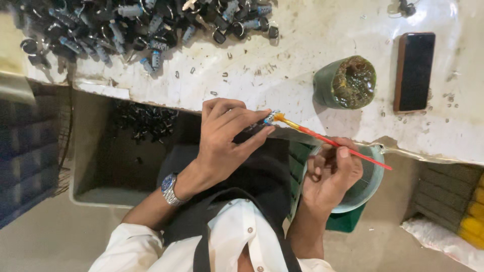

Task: The person assembles small keychain components by hand, inserting a metal piece into a plastic housing and applying a substance with a red brush. The person handles each unit individually and places finished items into a bin.

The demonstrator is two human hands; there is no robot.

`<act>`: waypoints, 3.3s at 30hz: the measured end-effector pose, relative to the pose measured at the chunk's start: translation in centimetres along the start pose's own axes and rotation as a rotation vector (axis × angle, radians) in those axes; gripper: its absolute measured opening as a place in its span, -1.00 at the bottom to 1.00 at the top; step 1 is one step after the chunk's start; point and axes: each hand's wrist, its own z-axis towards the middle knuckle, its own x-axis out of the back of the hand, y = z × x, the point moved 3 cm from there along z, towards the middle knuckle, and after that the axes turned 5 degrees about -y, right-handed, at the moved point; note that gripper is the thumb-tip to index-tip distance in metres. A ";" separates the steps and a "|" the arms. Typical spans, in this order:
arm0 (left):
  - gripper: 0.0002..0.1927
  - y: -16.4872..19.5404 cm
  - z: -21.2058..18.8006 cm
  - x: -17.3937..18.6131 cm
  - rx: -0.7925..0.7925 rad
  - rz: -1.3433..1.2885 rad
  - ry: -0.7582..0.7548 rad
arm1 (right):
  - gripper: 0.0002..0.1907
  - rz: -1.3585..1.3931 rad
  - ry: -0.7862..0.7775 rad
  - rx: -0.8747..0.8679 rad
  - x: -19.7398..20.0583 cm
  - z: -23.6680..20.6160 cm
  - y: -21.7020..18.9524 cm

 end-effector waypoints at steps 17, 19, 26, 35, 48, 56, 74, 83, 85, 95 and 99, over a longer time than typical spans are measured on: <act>-0.73 -2.9 -0.6 5.0 0.022 0.515 0.096 | -0.85 -0.328 0.060 0.210 0.6 3.7 -1.6; -0.67 -5.5 4.0 2.7 -0.142 0.666 0.134 | -0.84 -0.445 0.004 0.135 -0.7 2.3 -1.3; -0.80 -7.3 8.1 2.3 -0.232 0.710 0.179 | -0.73 -1.187 -0.531 0.516 -10.0 0.3 -1.0; -0.74 -3.2 1.4 4.6 0.343 -0.186 0.227 | -0.62 -1.523 -0.713 0.760 -13.8 2.5 0.9; -0.61 -0.9 -0.9 -0.8 0.088 -0.290 -0.053 | -0.85 -0.490 -0.224 0.172 -6.7 0.5 3.4; -0.60 -0.5 -0.6 -1.1 0.011 -0.261 -0.060 | -0.88 -0.653 -0.309 0.344 -7.3 0.2 2.3; -0.62 0.2 -0.7 -1.0 -0.066 -0.239 -0.106 | -0.82 -0.800 -0.308 0.412 -6.6 -0.2 1.4; -0.61 0.3 -0.6 -1.2 0.039 -0.272 -0.116 | -0.87 -0.287 -0.113 0.220 -3.5 1.7 0.7; -0.62 -0.1 -0.7 -1.1 0.114 -0.221 -0.123 | -0.86 -0.175 0.052 0.234 -2.8 2.8 -0.5; -0.64 1.1 1.1 -1.4 -0.010 -0.150 -0.042 | -0.79 -0.246 0.175 0.567 0.8 3.0 -5.0; -0.67 0.9 1.0 -0.9 0.063 -0.209 -0.013 | -0.79 0.014 0.026 0.234 0.9 1.9 -2.6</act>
